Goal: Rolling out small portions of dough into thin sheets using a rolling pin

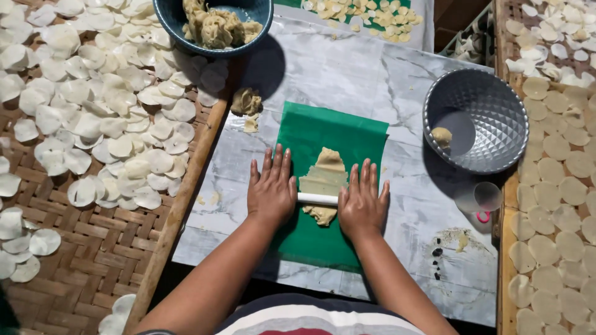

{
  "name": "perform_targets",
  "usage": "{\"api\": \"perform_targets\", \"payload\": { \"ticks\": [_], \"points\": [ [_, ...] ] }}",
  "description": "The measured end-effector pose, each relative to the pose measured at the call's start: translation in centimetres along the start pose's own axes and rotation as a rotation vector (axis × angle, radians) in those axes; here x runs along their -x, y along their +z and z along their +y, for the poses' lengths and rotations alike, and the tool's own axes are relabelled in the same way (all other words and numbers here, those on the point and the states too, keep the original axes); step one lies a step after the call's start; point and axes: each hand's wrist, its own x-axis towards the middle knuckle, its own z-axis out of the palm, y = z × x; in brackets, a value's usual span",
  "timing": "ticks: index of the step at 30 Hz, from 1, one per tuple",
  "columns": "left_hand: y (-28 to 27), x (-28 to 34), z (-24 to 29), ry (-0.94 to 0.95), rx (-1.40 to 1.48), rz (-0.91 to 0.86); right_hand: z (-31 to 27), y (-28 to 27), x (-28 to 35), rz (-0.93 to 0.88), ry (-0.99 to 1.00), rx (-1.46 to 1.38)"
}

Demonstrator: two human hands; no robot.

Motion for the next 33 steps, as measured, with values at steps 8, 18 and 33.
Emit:
{"api": "perform_targets", "payload": {
  "ticks": [8, 18, 33],
  "points": [
    [-1.4, -2.9, 0.3, -0.001, -0.004, 0.002, 0.2, 0.4, -2.6, 0.019, 0.036, -0.094],
    [-0.8, -2.1, -1.3, 0.168, 0.0, 0.027, 4.5, 3.2, 0.9, 0.25, -0.229, -0.197],
    [-1.6, 0.3, -1.4, 0.156, 0.025, -0.158, -1.4, -2.9, 4.2, -0.23, 0.072, -0.033]
  ]
}}
